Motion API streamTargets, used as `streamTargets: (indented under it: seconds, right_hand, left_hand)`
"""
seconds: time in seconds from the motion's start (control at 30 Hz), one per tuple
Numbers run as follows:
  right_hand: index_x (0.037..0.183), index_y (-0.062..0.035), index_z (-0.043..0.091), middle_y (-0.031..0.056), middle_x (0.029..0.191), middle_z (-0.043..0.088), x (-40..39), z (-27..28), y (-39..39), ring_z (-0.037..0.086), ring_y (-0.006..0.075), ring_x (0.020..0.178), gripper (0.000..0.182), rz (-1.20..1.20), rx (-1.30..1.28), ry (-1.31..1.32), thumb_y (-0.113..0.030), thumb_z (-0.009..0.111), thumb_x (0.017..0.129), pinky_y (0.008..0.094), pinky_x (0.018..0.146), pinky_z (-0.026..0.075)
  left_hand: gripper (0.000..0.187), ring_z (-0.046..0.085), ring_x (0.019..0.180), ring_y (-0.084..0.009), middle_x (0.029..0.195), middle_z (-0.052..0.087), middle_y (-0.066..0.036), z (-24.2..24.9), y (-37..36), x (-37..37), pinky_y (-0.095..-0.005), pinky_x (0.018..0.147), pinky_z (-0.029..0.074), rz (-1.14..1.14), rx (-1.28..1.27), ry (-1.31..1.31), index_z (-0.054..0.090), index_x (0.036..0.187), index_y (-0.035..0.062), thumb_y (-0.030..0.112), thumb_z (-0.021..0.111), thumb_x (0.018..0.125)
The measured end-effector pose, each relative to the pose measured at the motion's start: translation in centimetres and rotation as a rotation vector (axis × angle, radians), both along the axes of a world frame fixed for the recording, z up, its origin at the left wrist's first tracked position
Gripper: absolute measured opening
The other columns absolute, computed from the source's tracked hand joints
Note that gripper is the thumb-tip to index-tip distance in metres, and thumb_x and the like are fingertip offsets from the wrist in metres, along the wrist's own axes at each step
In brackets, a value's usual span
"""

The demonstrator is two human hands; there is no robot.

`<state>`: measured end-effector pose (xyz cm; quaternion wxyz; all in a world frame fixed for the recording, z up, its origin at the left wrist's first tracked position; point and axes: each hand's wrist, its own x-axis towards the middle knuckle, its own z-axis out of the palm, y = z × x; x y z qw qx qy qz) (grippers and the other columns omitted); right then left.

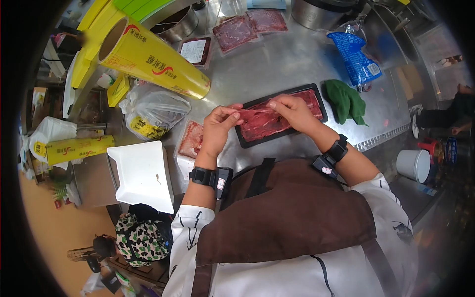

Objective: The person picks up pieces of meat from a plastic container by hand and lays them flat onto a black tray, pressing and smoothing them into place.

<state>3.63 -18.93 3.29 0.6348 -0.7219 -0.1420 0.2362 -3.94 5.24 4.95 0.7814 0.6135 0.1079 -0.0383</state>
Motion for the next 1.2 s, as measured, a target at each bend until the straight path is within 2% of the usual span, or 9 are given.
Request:
streamTargets:
  seconds: [0.07,0.17,0.27,0.3,0.4,0.53,0.73,0.93,1.2]
  right_hand:
    - [0.096,0.0008,0.07,0.0063,0.1,0.069,0.1,-0.3,0.2,0.062,0.0116,0.093,0.017,0.008,0.016,-0.09,-0.015,0.066,0.096,0.0264,0.081,0.05]
    - [0.084,0.0011,0.068,0.0067,0.096,0.068,-0.4,-1.2,0.3,0.063,0.0152,0.085,0.019,0.007,0.072,-0.247,-0.016,0.071,0.091,0.0294,0.077,0.05]
    - [0.083,0.0013,0.066,0.0107,0.1,0.068,-0.9,-1.6,-0.6,0.065,0.0253,0.092,0.015,0.144,-0.092,-0.458,-0.012,0.072,0.087,0.0354,0.083,0.051]
    - [0.084,0.0013,0.066,0.0113,0.1,0.067,-0.9,-1.9,-0.7,0.064,0.0275,0.094,0.014,0.18,-0.112,-0.517,-0.011,0.072,0.085,0.037,0.085,0.051]
    - [0.086,0.0014,0.066,0.0129,0.101,0.066,-1.1,-2.1,-0.8,0.062,0.0325,0.099,0.013,0.277,-0.168,-0.646,-0.01,0.072,0.083,0.0407,0.088,0.051]
    - [0.09,0.0023,0.065,0.0142,0.104,0.064,-1.2,-1.7,-0.9,0.061,0.0339,0.102,0.014,0.342,-0.223,-0.687,-0.008,0.071,0.082,0.0416,0.09,0.05]
    - [0.086,0.0022,0.065,0.0147,0.107,0.064,-1.6,-2.1,-1.4,0.062,0.0337,0.102,0.01,0.341,-0.239,-0.665,-0.005,0.071,0.083,0.0416,0.09,0.05]
    - [0.088,0.0017,0.066,0.0143,0.11,0.063,-2.0,-1.9,-1.5,0.061,0.0333,0.104,0.01,0.352,-0.27,-0.693,-0.006,0.07,0.083,0.0413,0.091,0.05]
    - [0.084,-0.0015,0.067,0.0109,0.108,0.062,-2.1,-1.9,-2.1,0.059,0.0319,0.104,0.01,0.378,-0.272,-0.744,-0.01,0.072,0.081,0.0418,0.09,0.049]
  left_hand:
    - [0.007,0.064,0.108,-0.0178,0.121,0.066,-0.015,-0.4,0.3,0.0,-0.0303,0.088,0.058,-0.016,-0.009,-0.039,0.064,0.096,0.0018,-0.004,0.063,0.094]
    - [0.005,0.065,0.109,-0.0211,0.121,0.067,-0.015,-0.9,-0.5,-1.1,-0.0322,0.09,0.055,-0.036,0.135,-0.155,0.063,0.093,0.0008,-0.004,0.066,0.091]
    - [0.007,0.066,0.109,-0.0262,0.12,0.068,-0.014,-1.1,-0.2,-2.6,-0.0337,0.089,0.055,-0.237,0.787,-0.46,0.062,0.089,0.0,-0.001,0.069,0.087]
    - [0.01,0.065,0.109,-0.0307,0.119,0.067,-0.012,-1.6,-0.2,-3.0,-0.0361,0.088,0.055,-0.289,0.84,-0.444,0.062,0.088,0.0007,0.003,0.071,0.084]
    - [0.012,0.065,0.108,-0.0325,0.119,0.067,-0.014,-2.6,-0.4,-4.1,-0.0391,0.089,0.054,-0.376,1.012,-0.503,0.065,0.09,-0.0002,0.0,0.073,0.08]
    - [0.013,0.064,0.108,-0.0344,0.121,0.065,-0.015,-3.5,-0.4,-4.2,-0.0406,0.088,0.055,-0.361,1.069,-0.658,0.066,0.09,0.0012,0.001,0.074,0.079]
    - [0.01,0.062,0.112,-0.0364,0.124,0.063,-0.012,-3.9,-0.1,-4.2,-0.0433,0.097,0.052,-0.371,1.096,-0.689,0.067,0.089,0.0046,0.008,0.073,0.082]
    - [0.01,0.06,0.115,-0.0354,0.123,0.063,-0.013,-3.6,0.1,-3.9,-0.047,0.106,0.048,-0.397,1.084,-0.72,0.068,0.09,0.0037,0.005,0.071,0.081]
    - [0.013,0.058,0.12,-0.0355,0.12,0.064,-0.015,-3.3,0.1,-3.6,-0.0507,0.106,0.044,-0.407,1.093,-0.742,0.066,0.089,0.0039,0.002,0.069,0.076]
